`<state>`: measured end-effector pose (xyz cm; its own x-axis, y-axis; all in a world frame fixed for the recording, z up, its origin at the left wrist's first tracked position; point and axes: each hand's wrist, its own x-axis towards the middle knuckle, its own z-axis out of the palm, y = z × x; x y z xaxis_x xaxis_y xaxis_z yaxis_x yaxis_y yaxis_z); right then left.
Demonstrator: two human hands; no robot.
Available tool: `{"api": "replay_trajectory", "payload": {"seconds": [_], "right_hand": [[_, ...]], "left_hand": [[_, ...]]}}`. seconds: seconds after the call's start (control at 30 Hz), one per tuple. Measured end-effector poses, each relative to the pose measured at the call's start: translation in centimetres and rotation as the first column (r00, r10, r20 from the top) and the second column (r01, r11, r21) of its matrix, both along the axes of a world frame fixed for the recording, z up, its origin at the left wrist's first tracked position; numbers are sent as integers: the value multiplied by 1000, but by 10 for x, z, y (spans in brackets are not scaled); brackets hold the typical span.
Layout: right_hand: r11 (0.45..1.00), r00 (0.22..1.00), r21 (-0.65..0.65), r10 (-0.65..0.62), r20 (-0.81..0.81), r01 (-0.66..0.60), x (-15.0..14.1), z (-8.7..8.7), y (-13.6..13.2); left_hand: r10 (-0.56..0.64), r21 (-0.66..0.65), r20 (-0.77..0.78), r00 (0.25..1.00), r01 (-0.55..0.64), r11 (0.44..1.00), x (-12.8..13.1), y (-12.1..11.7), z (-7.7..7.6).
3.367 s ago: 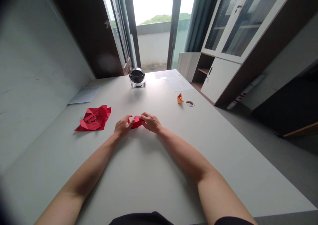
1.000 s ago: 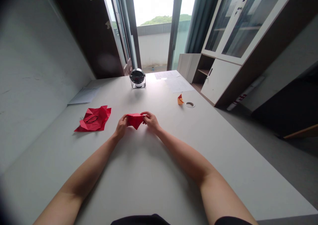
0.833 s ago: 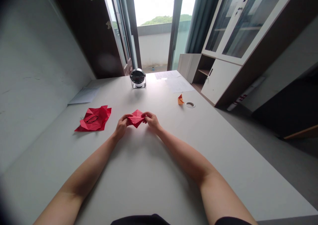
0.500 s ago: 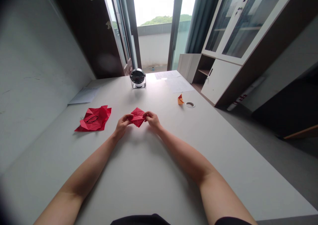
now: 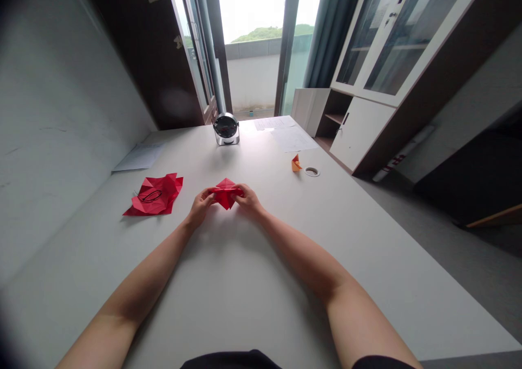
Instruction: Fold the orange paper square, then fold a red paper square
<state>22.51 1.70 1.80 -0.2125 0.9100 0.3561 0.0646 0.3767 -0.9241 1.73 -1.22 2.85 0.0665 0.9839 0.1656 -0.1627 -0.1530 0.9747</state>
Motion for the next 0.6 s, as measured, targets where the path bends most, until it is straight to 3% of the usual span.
{"api": "replay_trajectory", "payload": {"seconds": [0.13, 0.37, 0.6], "right_hand": [[992, 996, -103, 72, -58, -78, 0, 4, -3], [981, 977, -119, 132, -169, -153, 0, 15, -10], [994, 995, -44, 103, 0, -103, -1, 8, -7]], "left_hand": [[-2, -3, -3, 1000, 2, 1000, 1, -1, 2], [60, -61, 86, 994, -55, 997, -4, 3, 0], [26, -47, 14, 1000, -26, 999, -2, 1, 2]]}}
